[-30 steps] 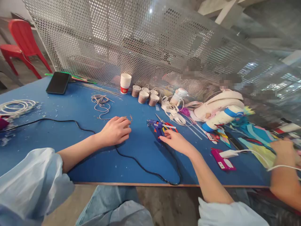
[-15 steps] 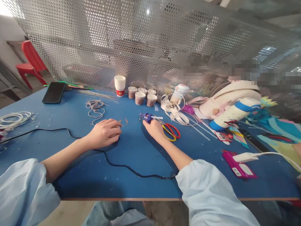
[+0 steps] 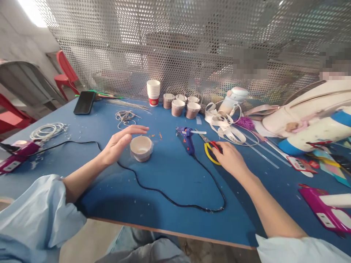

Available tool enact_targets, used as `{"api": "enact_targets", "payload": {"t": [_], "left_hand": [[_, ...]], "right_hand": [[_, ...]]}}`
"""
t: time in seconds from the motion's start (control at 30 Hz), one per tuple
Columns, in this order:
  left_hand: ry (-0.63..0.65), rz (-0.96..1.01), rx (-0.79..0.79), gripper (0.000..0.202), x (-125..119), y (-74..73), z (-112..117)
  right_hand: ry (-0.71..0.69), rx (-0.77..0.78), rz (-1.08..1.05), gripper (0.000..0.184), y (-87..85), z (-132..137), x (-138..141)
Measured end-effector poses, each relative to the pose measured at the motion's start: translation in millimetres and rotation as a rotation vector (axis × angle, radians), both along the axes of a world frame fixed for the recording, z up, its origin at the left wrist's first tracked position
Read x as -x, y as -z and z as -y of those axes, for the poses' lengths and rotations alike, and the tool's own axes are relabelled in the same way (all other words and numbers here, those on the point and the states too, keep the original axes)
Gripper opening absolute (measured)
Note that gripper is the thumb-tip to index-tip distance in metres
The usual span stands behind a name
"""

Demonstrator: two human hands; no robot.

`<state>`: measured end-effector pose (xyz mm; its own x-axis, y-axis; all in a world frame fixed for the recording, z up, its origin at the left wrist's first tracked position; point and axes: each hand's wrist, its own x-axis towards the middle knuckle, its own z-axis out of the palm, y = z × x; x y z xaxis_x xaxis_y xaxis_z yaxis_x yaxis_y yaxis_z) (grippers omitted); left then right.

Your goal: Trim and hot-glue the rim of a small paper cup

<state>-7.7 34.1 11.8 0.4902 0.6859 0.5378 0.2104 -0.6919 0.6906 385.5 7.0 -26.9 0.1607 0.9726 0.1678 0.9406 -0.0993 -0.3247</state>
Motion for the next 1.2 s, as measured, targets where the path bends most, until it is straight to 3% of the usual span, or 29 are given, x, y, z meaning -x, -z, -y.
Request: {"api": "enact_targets", "payload": {"t": [0.13,0.3,0.57,0.67,0.8,0.93,1.07,1.2], "left_hand": [[-0.021,-0.052,0.15,0.042,4,3.5,-6],[0.035,-0.091,0.242,0.04,8,8.7,-16],[0.039,-0.123,0.345,0.039,16,1.6,-20],[0.106,-0.165,0.35,0.038,19,-0.6,-21],[0.302,-0.279,0.322,0.055,27,-1.9,-20],[0.302,-0.374,0.266,0.063,29,0.1,-19],[0.266,-0.361,0.248,0.049,24,3.3,-20],[0.263,-0.295,0.275,0.021,21,10.2,-23]], "right_hand": [[-0.058,0.039,0.104,0.042,10.3,-9,-7],[-0.055,0.069,0.183,0.041,9.8,-21,-12],[-0.181,-0.029,0.214,0.037,15.0,-19,-6],[-0.207,-0.021,0.242,0.04,17.8,-16,-2],[-0.136,-0.028,0.214,0.047,21.2,-14,-7],[-0.076,0.016,0.158,0.044,22.0,-16,-15],[0.01,0.028,0.057,0.036,19.5,-19,-18],[0.145,-0.042,-0.12,0.03,13.5,-17,-25]]}}
